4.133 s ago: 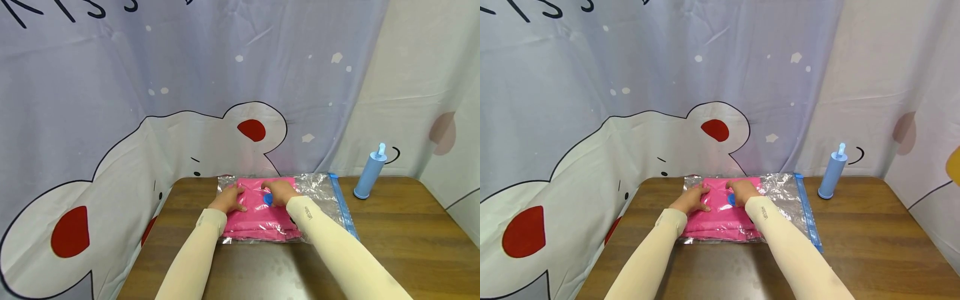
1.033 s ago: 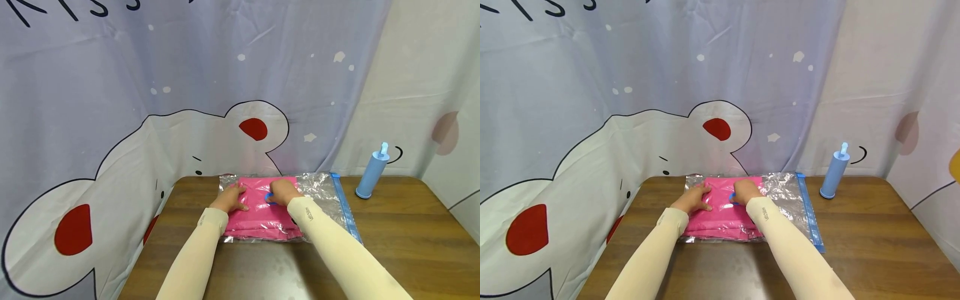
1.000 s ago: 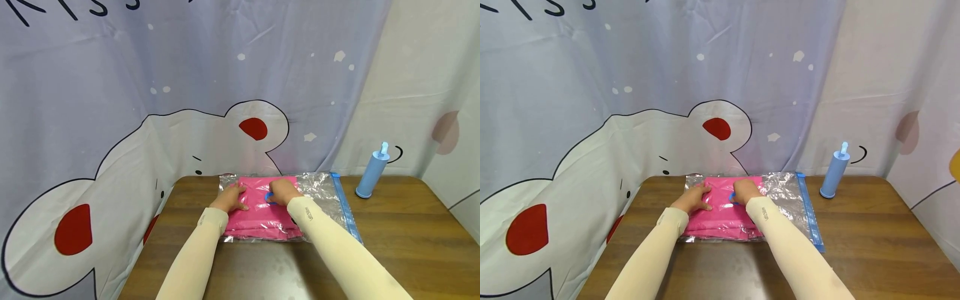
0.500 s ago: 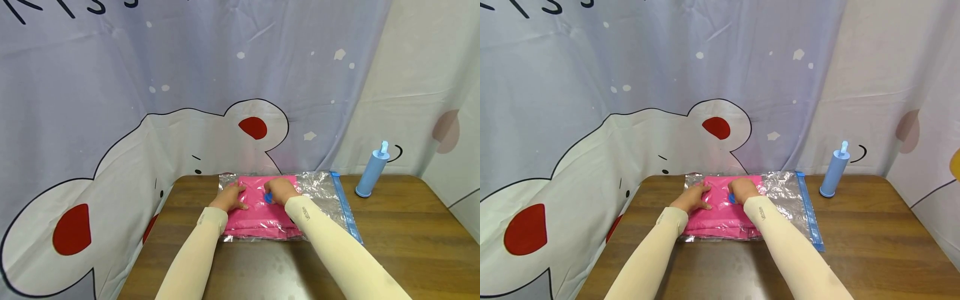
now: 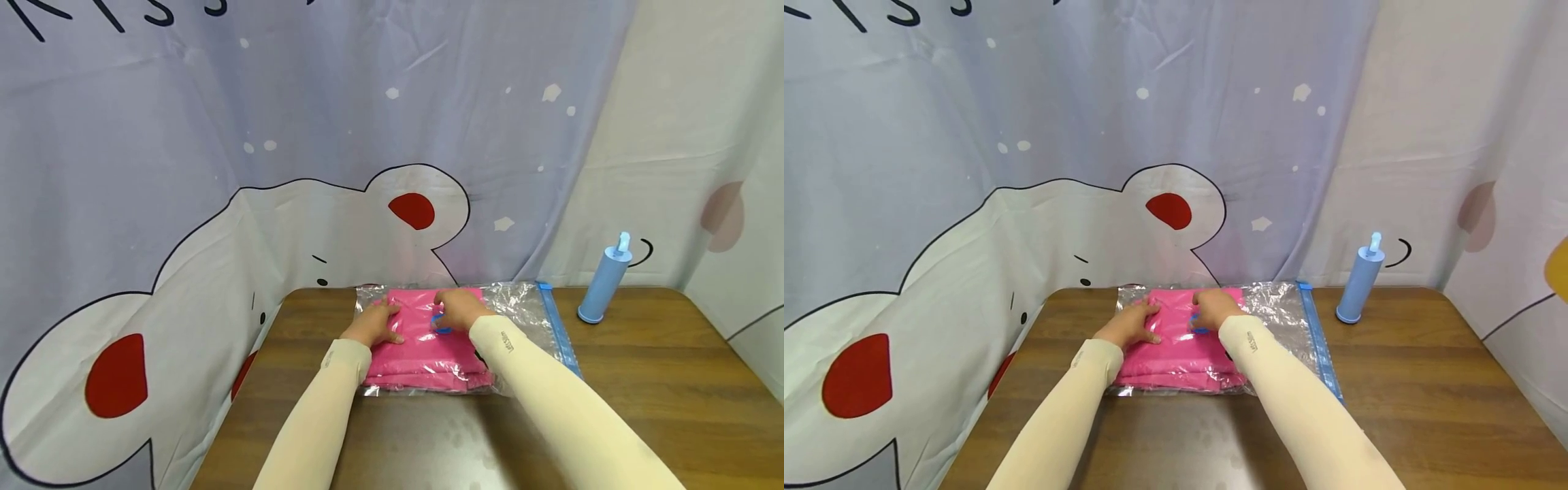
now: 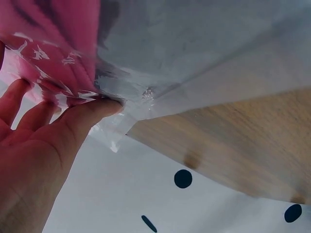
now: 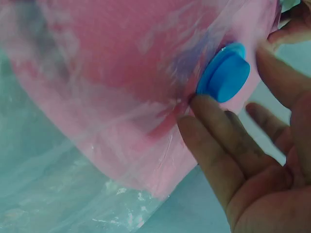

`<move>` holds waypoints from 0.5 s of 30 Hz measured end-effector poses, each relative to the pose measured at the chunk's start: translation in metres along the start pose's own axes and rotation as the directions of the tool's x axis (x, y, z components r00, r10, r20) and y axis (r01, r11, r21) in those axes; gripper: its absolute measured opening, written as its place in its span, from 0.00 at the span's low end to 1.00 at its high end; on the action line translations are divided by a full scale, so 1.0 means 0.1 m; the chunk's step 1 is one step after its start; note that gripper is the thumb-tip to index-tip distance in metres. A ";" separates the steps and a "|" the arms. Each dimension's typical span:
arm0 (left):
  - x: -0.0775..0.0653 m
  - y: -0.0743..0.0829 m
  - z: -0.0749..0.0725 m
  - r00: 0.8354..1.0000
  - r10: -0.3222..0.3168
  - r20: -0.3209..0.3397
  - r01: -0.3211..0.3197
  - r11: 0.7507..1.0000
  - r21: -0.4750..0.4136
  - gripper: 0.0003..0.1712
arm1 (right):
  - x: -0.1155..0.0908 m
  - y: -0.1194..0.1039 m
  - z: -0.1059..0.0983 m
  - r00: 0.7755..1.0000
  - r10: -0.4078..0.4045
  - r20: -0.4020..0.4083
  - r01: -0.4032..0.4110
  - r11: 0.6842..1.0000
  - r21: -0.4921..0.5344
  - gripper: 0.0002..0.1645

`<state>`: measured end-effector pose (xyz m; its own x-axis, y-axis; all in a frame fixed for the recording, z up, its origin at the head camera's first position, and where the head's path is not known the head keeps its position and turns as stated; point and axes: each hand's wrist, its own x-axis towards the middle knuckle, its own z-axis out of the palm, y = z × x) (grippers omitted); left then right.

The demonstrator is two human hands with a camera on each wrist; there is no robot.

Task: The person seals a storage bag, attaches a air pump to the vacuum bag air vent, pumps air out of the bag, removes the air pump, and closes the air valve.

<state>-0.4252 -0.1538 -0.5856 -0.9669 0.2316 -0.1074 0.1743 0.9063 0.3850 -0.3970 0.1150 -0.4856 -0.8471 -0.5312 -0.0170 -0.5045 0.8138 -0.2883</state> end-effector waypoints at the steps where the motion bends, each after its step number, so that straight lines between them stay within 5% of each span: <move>1: -0.01 -0.01 0.00 1.000 -0.003 0.002 0.003 1.000 0.002 0.60 | 0.00 -0.01 0.01 1.000 0.018 -0.008 -0.017 1.000 0.007 0.23; 4: -0.01 -0.03 0.02 1.000 0.004 -0.003 -0.004 1.000 -0.009 0.60 | 0.01 -0.07 0.04 0.998 0.052 -0.027 -0.053 0.998 -0.033 0.15; 9: 0.00 -0.05 0.03 1.000 0.021 -0.012 -0.021 0.999 -0.036 0.60 | -0.01 -0.18 0.04 0.996 0.078 -0.044 -0.083 0.989 -0.120 0.20; 15: 0.00 -0.06 0.03 1.000 0.016 -0.005 -0.016 0.999 -0.045 0.60 | -0.02 -0.20 0.10 0.990 -0.099 -0.096 0.077 0.974 -0.212 0.11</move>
<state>-0.4257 -0.1582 -0.5904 -0.9649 0.2441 -0.0968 0.1811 0.8856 0.4276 -0.3836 0.0970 -0.4895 -0.8050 -0.5842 0.1034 -0.5922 0.8019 -0.0795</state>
